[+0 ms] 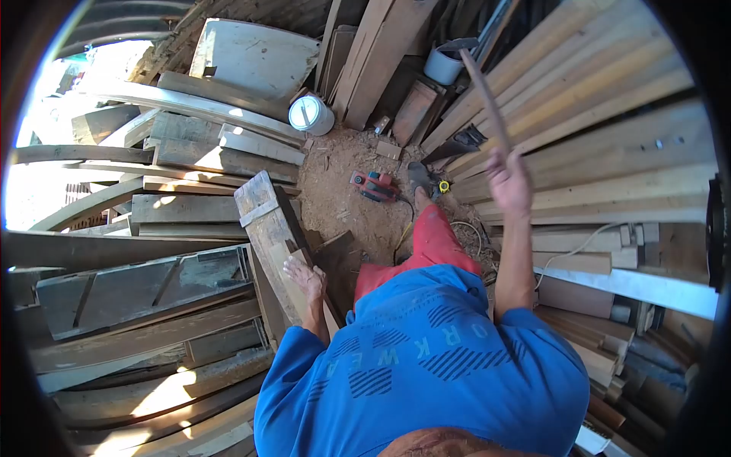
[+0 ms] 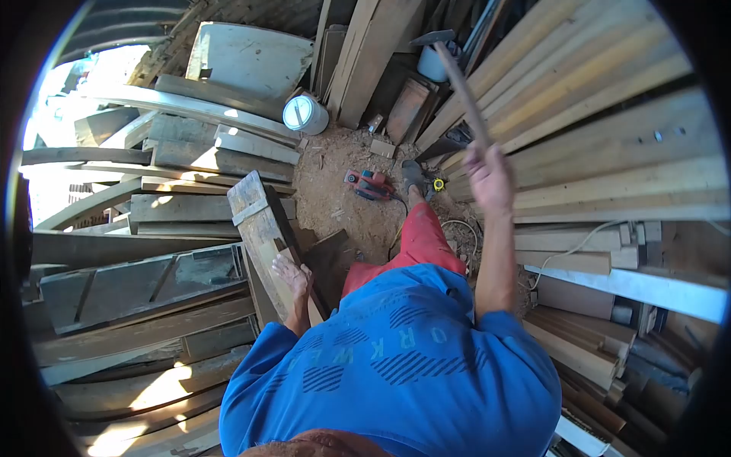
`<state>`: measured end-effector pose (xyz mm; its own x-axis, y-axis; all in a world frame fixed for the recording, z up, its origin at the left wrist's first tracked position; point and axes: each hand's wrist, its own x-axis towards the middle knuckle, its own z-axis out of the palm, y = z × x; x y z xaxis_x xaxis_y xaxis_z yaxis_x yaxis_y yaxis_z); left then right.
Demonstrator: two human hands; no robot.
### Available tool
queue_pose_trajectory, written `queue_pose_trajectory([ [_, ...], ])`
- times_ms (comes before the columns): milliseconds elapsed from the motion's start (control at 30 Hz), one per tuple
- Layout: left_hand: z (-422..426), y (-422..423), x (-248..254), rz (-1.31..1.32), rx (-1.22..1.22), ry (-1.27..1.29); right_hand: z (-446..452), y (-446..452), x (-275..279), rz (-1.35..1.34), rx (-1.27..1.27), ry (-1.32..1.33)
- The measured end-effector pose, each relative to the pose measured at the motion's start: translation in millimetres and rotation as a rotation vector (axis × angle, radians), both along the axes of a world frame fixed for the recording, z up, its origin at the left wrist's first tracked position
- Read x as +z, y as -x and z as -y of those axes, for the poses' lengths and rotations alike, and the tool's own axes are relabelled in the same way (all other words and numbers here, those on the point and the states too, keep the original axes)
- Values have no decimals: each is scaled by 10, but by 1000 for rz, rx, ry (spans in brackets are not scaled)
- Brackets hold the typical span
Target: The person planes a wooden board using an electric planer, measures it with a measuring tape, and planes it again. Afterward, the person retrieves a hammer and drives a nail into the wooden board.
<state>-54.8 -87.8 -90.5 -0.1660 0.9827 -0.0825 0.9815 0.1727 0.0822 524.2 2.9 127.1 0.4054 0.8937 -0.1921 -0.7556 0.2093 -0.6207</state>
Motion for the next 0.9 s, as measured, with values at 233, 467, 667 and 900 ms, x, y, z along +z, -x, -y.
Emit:
queue_pose_trajectory([
  [233, -114, 525, -116, -122, -312, 231, 1149, 1396, 395, 395, 468, 136],
  [467, -382, 654, -245, -303, -249, 497, 1613, 1573, 171, 1013, 231, 254],
  [667, -495, 556, -148, -376, -304, 599, 2417, 1221, -205, 1144, 114, 597],
  [900, -650, 193, -37, -353, -394, 640, 3250, 640, -217, 818, -374, 798],
])
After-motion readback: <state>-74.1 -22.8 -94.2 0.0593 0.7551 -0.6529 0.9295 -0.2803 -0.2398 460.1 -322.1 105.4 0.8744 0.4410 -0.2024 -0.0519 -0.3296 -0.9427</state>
